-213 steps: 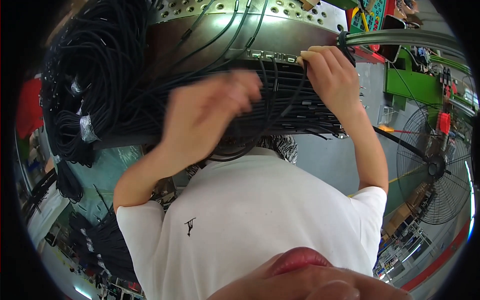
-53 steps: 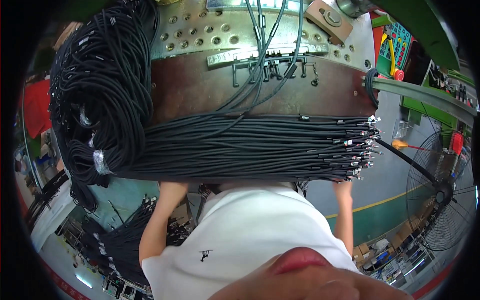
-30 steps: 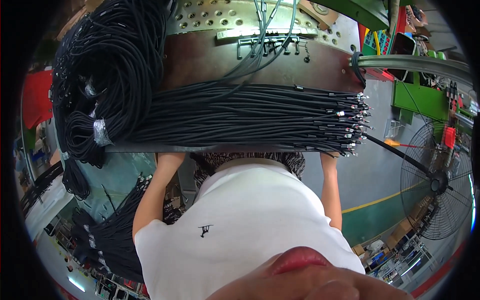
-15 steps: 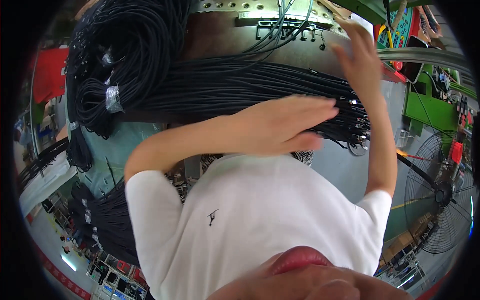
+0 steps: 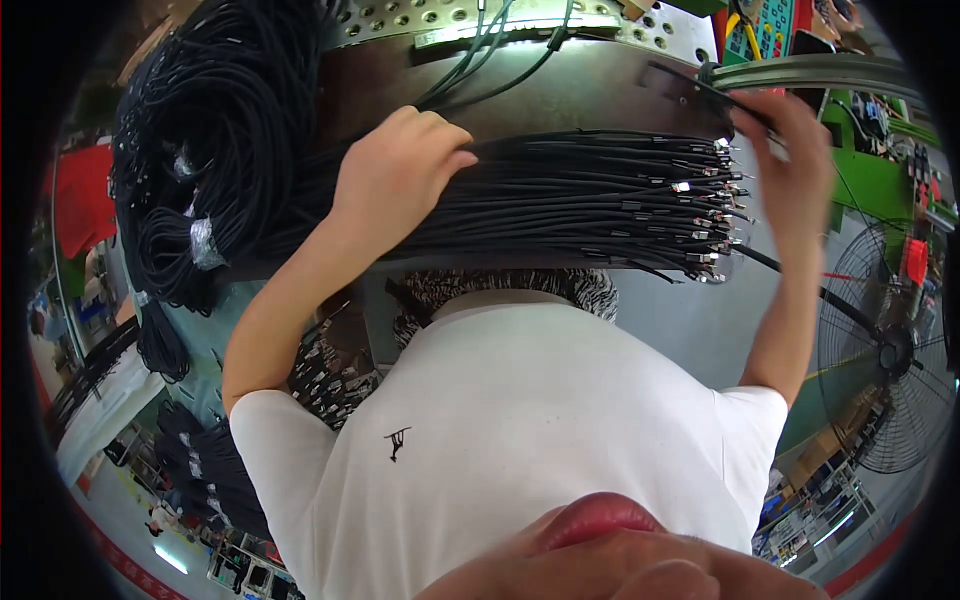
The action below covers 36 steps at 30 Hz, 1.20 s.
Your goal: Testing electronic cables by inserting connectors into a testing fixture and organizing them on a workbench.
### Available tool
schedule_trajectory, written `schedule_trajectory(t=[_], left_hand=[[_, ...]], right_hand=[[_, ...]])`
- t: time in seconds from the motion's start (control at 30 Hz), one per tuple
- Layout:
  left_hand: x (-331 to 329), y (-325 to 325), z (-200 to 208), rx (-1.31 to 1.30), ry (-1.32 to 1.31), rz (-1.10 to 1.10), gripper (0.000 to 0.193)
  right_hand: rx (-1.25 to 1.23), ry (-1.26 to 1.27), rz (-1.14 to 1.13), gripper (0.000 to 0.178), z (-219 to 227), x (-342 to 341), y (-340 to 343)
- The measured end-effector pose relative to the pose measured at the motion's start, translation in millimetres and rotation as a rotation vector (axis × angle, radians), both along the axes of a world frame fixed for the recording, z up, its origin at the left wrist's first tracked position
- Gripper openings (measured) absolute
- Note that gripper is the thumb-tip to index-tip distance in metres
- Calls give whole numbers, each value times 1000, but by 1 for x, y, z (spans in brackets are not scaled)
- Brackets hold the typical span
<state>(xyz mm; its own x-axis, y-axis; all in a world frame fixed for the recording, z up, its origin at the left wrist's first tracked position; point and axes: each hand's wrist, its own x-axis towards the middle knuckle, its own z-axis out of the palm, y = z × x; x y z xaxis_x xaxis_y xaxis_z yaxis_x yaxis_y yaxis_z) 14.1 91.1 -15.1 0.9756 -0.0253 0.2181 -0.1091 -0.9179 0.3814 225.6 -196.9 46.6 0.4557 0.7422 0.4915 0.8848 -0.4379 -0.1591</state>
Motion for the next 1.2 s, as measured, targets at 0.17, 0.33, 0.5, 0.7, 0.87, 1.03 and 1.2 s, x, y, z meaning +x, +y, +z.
schedule_trajectory(t=[0.17,0.33,0.5,0.7,0.87,1.03,1.2], left_hand=[[27,10,31,-537,348,16,23],[106,-58,54,-691,958,-222,61],[132,-140,32,-1140,1068,-385,36],[17,-111,36,-1779,939,54,29],[-6,-101,19,-1861,609,201,23],[-5,-103,10,-1906,491,224,26],[-13,-90,17,-1929,619,293,35]], right_hand=[[-585,-464,-388,16,57,-2,-71],[-278,-55,223,27,-27,23,44],[-141,136,406,34,-101,45,143],[-155,328,559,21,-81,37,92],[-26,240,470,20,-59,-12,55],[55,-103,469,30,-44,-63,54],[93,-133,479,27,-53,-81,63]])
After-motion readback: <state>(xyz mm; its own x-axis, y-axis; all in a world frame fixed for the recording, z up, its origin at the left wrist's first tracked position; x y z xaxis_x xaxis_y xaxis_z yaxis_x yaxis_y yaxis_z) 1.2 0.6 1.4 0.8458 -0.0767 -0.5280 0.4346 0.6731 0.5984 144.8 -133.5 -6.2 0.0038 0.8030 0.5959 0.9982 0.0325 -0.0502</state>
